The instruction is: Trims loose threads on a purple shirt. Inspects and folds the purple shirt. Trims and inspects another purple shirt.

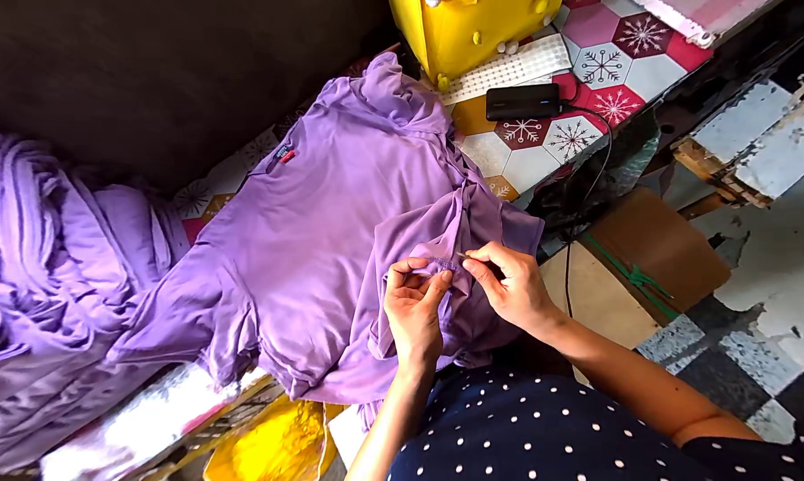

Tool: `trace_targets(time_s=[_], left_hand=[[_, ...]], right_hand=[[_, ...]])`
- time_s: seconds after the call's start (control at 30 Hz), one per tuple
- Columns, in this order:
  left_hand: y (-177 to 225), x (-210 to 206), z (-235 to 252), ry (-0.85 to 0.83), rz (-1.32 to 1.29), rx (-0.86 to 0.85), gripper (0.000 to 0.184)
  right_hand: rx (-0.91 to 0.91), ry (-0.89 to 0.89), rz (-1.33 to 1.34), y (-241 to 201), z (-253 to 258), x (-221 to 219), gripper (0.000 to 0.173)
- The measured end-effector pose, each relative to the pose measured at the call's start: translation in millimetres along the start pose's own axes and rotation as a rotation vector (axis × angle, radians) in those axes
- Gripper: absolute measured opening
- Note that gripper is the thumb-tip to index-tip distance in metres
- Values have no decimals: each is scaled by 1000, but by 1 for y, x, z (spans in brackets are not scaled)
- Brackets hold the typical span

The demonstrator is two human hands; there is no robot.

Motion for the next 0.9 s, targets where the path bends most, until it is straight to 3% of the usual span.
trace_targets(time_s=[0.07,0.17,0.27,0.33,0.47,0.6,0.9], left_hand=[[-1,1,1,0,-29,24,36],[-3,-1,0,0,-45,58,38],[-4,3,2,41,-28,51,44],[-1,11,5,92,-5,29,43],[0,15,3,126,-36,62,36],[-5,8,3,90,-64,83,46],[-2,2,2,20,-12,-6,38]], right_hand=[[-67,18,60,4,-3,3,23],[-142,-56,63,4,-12,-4,49],[-91,-124,-38,3,-18,-14,17],[-81,-187,-87,9,-22,-17,8],[-129,-107,9,16,-19,-4,21],[-126,-151,41,3,-5,-9,42],[-122,-214,27,2,-5,-19,33]])
Point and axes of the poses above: each hand's wrist, its own z-axis towards the middle knuckle, its own x-axis out of the back of the hand, y = z × x, the point moved 10 cm from there along z, towards the middle knuckle, and after that the axes turned 6 degrees about x, right-handed, at the moved point
